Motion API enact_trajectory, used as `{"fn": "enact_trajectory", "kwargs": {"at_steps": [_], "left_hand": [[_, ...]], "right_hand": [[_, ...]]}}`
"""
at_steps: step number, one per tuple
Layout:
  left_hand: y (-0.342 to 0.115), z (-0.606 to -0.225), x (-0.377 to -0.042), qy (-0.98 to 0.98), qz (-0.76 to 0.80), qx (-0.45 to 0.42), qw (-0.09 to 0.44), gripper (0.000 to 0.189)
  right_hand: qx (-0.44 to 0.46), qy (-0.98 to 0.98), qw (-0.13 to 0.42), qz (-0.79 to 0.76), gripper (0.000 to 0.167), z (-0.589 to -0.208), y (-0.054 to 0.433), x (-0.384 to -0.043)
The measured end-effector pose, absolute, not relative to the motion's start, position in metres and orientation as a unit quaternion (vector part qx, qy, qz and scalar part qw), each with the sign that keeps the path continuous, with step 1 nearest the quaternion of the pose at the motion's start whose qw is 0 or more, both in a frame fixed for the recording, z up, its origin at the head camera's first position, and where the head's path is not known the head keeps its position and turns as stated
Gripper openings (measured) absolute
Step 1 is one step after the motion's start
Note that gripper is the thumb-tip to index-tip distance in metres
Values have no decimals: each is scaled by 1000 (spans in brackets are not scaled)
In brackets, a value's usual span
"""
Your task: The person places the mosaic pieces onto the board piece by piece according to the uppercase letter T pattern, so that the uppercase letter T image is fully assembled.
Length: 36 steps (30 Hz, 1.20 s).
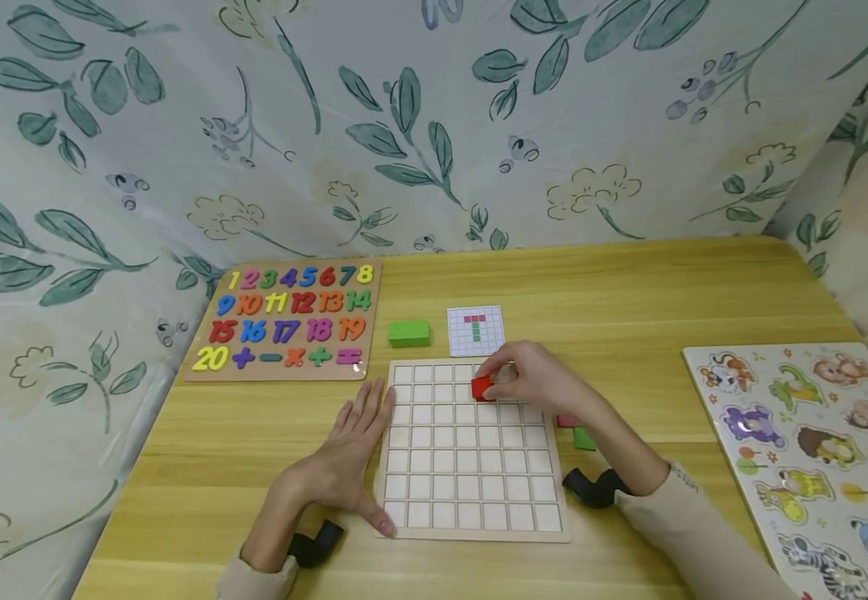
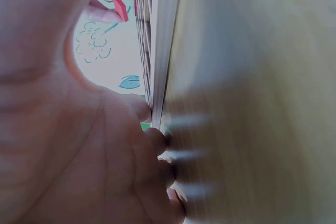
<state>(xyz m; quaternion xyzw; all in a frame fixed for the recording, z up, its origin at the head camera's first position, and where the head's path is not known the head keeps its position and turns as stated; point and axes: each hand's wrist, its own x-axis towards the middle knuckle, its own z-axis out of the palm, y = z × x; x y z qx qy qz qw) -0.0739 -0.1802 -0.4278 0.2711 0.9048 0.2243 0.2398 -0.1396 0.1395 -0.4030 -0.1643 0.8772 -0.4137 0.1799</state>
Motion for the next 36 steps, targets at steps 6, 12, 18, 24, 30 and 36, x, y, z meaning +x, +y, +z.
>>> {"fn": "enact_trajectory", "kwargs": {"at_steps": [6, 12, 18, 24, 30, 36], "left_hand": [[-181, -428, -74, 905, 225, 272, 237, 167], [-181, -427, -74, 905, 225, 271, 238, 168], [-181, -427, -74, 908, 219, 267, 239, 168], [-181, -429, -74, 908, 219, 267, 237, 168], [-182, -429, -75, 908, 217, 269, 235, 168], [-181, -429, -74, 906, 225, 269, 237, 168]], "right_hand": [[-149, 884, 182, -404, 20, -406, 125, -141], [-156, 889, 172, -394, 19, -409, 116, -142], [-154, 897, 156, -384, 19, -411, 110, -140], [-153, 897, 148, -387, 19, -412, 110, -139], [-150, 895, 144, -394, 20, -414, 111, -140], [-150, 895, 136, -397, 20, -417, 111, -140]]}}
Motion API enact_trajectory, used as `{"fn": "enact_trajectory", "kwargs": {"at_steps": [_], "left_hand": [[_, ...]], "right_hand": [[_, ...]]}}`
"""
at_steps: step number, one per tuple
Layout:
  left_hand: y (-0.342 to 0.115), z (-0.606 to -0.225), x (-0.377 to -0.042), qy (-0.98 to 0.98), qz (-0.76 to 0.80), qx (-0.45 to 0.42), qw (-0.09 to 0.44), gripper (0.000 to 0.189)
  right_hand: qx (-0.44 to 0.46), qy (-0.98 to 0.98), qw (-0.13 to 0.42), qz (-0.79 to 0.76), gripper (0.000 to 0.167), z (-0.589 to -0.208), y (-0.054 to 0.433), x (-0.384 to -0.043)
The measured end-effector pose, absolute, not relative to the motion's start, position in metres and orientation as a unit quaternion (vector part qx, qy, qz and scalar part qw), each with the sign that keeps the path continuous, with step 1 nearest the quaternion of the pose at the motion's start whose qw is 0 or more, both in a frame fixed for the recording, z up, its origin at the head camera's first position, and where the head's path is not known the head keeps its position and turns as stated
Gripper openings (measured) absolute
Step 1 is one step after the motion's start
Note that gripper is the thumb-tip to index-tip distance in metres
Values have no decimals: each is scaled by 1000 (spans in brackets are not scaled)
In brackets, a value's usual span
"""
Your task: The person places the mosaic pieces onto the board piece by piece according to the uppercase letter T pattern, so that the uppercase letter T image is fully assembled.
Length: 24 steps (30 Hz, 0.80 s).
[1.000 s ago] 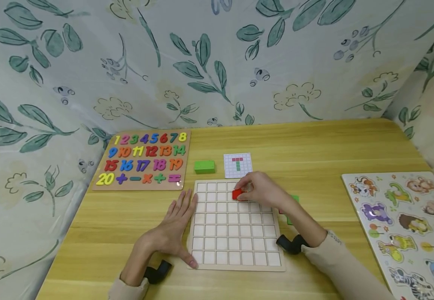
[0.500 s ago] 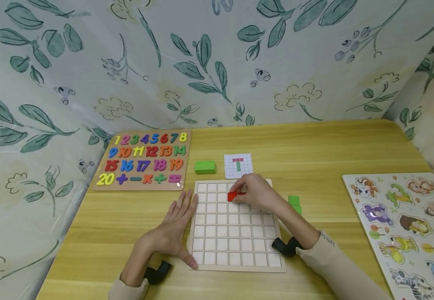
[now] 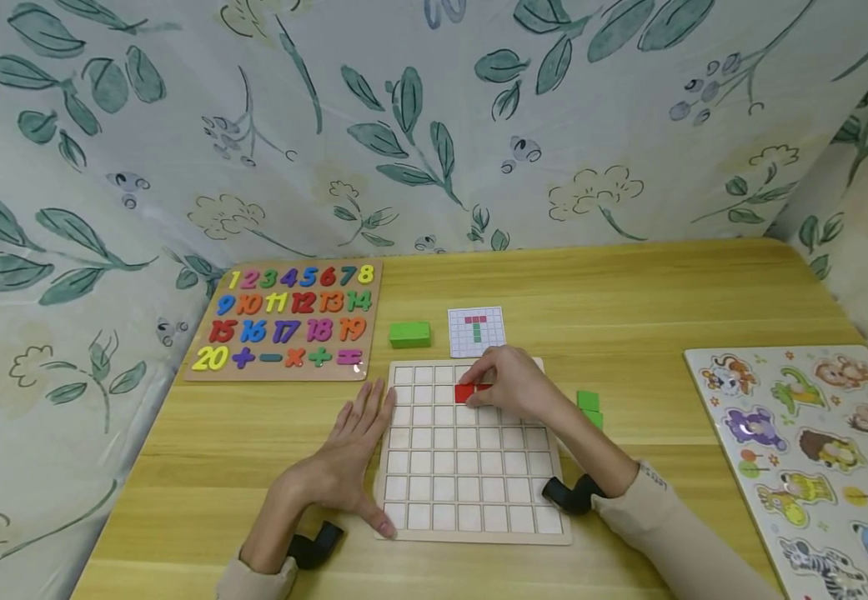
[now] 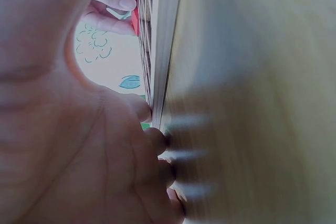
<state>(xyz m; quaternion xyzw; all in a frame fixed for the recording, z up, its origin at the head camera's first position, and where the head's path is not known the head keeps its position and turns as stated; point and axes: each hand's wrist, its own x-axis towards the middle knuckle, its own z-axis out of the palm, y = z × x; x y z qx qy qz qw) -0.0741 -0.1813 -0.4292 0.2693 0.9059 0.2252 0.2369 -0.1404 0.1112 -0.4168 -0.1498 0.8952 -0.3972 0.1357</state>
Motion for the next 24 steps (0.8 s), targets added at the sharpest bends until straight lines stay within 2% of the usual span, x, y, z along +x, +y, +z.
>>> {"fn": "enact_trajectory", "kwargs": {"at_steps": [24], "left_hand": [[-182, -429, -74, 905, 228, 274, 234, 167]], "right_hand": [[-195, 861, 185, -431, 26, -420, 121, -144]]}}
